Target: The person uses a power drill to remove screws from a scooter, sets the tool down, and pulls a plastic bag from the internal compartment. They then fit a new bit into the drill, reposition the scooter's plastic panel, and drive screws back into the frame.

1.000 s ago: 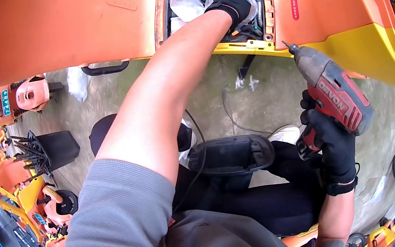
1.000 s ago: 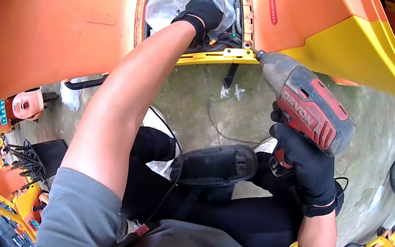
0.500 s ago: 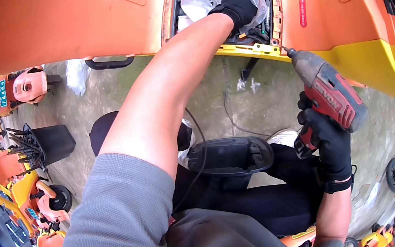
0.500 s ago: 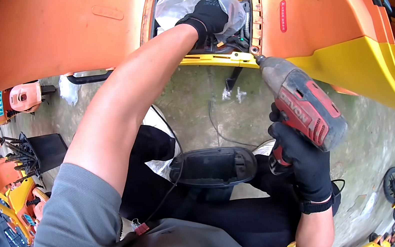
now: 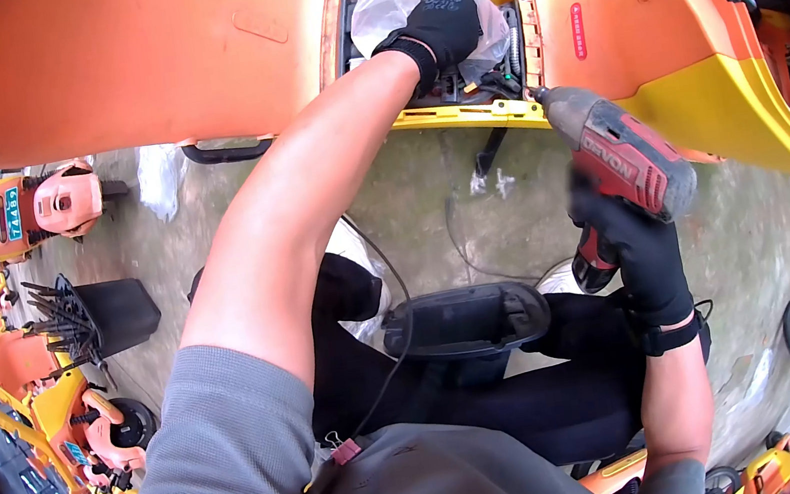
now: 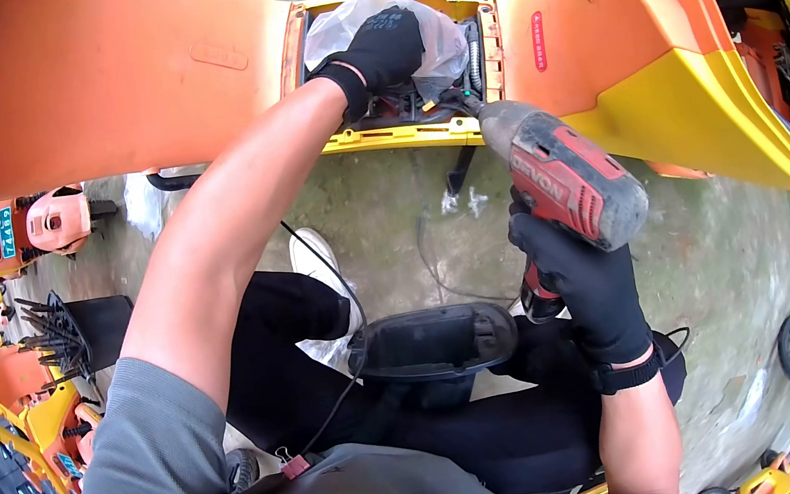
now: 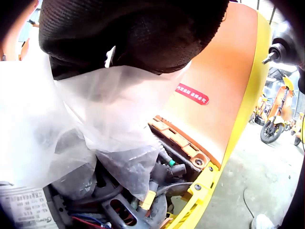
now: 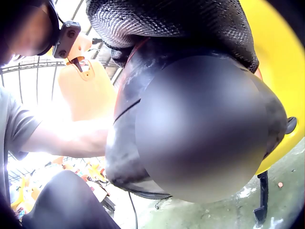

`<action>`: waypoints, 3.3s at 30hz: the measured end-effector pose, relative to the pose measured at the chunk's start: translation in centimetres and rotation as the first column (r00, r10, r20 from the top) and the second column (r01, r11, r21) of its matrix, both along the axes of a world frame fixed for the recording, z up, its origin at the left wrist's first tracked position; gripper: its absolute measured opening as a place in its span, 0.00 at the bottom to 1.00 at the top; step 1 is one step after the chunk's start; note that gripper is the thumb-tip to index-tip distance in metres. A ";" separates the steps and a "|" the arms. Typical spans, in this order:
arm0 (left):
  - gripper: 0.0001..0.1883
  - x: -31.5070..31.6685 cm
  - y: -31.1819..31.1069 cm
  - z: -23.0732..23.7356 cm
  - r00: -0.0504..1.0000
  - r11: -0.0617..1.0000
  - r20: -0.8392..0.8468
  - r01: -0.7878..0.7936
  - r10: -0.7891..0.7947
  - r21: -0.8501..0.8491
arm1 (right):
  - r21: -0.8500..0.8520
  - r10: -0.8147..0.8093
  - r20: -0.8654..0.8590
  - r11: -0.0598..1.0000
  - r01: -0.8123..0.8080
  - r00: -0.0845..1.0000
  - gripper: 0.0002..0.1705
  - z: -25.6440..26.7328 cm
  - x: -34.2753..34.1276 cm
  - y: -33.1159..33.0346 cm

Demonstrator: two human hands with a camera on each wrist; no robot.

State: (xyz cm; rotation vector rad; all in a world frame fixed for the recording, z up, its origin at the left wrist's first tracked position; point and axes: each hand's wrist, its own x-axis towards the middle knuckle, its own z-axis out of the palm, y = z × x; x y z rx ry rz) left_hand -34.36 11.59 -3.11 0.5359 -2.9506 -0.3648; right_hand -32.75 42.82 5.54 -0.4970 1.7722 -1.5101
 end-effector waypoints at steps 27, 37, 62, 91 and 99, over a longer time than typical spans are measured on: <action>0.10 8.0 1.5 6.8 0.963 0.458 -0.177 0.065 0.205 0.887 | -0.098 0.037 -0.022 0.994 -0.039 0.999 0.23 0.9 0.8 -0.5; 0.20 18.9 5.3 10.2 0.911 -0.047 -0.232 0.262 0.340 0.964 | -0.080 0.233 0.181 0.972 -0.222 0.956 0.27 2.2 3.7 -1.0; 0.15 18.4 5.5 9.3 0.960 -0.003 -0.120 0.125 0.252 0.992 | -0.041 0.320 0.095 0.948 -0.317 0.943 0.32 0.8 3.2 -0.9; 0.12 18.7 5.7 8.7 0.986 -0.054 0.007 0.002 0.166 0.999 | 0.134 0.432 -0.437 0.898 -0.418 0.789 0.18 3.4 1.9 -0.7; 0.11 18.7 5.9 8.2 0.998 0.014 0.004 -0.005 0.063 1.000 | 0.146 0.459 -0.391 0.887 -0.438 0.798 0.18 2.4 1.3 0.9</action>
